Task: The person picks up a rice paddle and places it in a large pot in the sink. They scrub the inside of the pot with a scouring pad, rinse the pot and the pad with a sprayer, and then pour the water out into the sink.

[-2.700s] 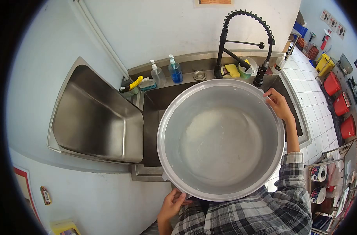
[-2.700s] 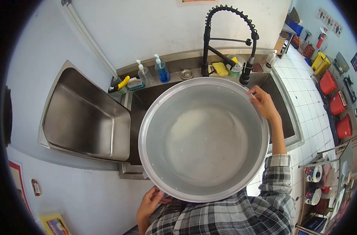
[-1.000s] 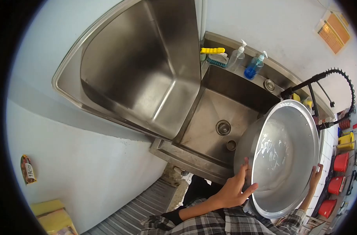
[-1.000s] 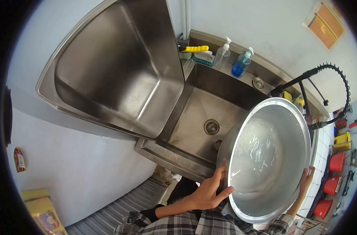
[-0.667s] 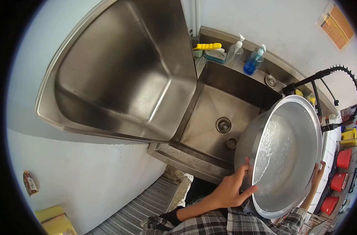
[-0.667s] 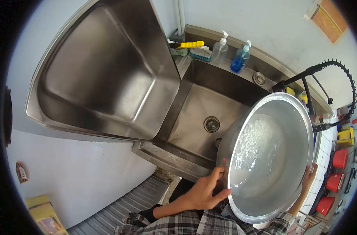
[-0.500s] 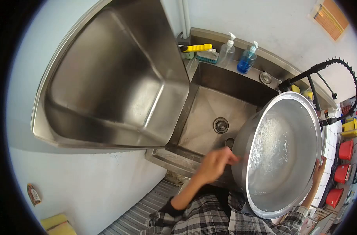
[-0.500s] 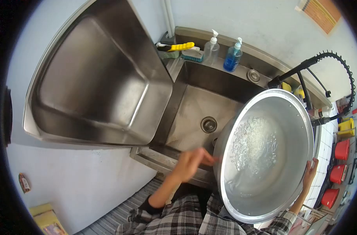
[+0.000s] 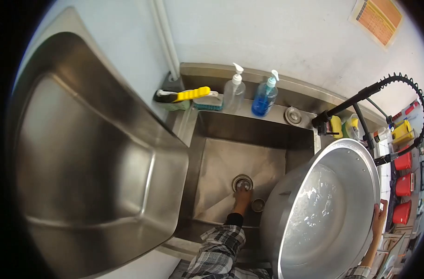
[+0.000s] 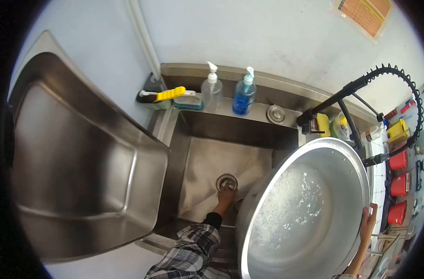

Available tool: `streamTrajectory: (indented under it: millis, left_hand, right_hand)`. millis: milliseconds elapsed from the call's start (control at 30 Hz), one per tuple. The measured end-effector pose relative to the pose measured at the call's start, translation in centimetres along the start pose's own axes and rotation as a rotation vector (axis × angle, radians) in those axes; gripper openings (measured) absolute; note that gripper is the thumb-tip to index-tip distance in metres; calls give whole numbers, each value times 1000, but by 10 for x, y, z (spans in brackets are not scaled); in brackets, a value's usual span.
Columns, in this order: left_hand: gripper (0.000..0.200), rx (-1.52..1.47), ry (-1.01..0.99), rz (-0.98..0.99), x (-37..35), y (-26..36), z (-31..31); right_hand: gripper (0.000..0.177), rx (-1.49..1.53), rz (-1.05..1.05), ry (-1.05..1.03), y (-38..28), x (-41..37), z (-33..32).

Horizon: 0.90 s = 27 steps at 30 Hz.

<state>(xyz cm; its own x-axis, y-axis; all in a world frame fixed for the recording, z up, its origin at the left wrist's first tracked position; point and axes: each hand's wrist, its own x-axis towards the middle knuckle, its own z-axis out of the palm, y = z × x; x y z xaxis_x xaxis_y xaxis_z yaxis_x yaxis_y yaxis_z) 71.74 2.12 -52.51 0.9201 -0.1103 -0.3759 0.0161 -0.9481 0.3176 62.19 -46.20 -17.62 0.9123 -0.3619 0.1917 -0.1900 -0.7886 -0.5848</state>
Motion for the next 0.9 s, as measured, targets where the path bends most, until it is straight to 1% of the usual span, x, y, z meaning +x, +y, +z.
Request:
streamTrajectory:
  millis: [33, 67, 100, 133, 200, 233, 267, 300, 333, 367, 433, 467, 533, 567, 633, 667, 733, 767, 833, 867, 900]
  left_hand:
    - [32, -3, -14, 11, 9, -4, 24]
    - [33, 11, 85, 36, 21, -11, 47]
    - [35, 21, 189, 61, 27, -13, 54]
    - [35, 15, 182, 70, 31, -14, 60]
    - [35, -189, 253, 4, 28, -19, 48]
    - [33, -270, 282, -70, 16, -17, 13]
    - [33, -269, 280, -73, 9, -21, -5]
    - [35, -302, 387, -72, 1, -29, -16]
    - [36, -334, 495, -70, -5, -39, -27]
    - [36, -331, 491, -77, -9, -52, -28]
    - [38, -83, 601, -67, -18, -80, -25]
    - [38, -82, 597, -76, -29, -92, -29]
    - [32, 296, 267, -194, -51, -111, -37]
    - [32, 291, 266, -203, -58, -120, -33]
    - [30, 406, 226, -258, -69, -133, -17]
    - [30, 404, 228, -260, -68, -132, -13]
    - [34, 369, -19, -439, -66, -127, -4]
    - [34, 368, -24, -439, -64, -123, -3]
    - [43, 371, -347, -544, -52, -111, -1]
    - [43, 368, -348, -540, -48, -97, -5]
    - [47, 388, -332, -594, -46, -80, -9]
  right_hand:
    - [24, -21, 51, -37, -16, -2, -3]
    - [24, -31, 63, -35, -16, -4, -3]
    - [24, -11, 51, -25, -15, -5, -3]
    - [24, 8, 36, -17, -15, -5, -3]
    - [24, 39, 21, -5, -19, -6, -1]
    - [24, -5, 7, -6, -18, -6, -3]
    - [24, -42, -16, -7, -19, -4, -2]
    - [23, 41, 56, -36, -23, -5, -2]
    - [23, 44, 58, -42, -25, -4, -1]
    - [23, 42, 61, -51, -25, -4, -2]
    - [23, 35, 66, -71, -24, -5, -6]
    - [21, 18, 65, -75, -23, -4, -6]
    - [20, 1, 55, -82, -23, -2, -4]
    - [19, 24, 48, -67, -23, -2, -2]
    - [19, 68, 11, -67, -31, -1, 3]
    - [19, 68, 7, -68, -33, 0, 3]
    - [19, 48, 37, -77, -35, -1, 2]
    - [19, 45, 38, -80, -31, -2, 0]
    - [20, 25, 56, -62, -21, -1, -1]
    - [20, 21, 56, -59, -23, -1, -2]
    - [21, 5, 43, -54, -28, -2, -1]
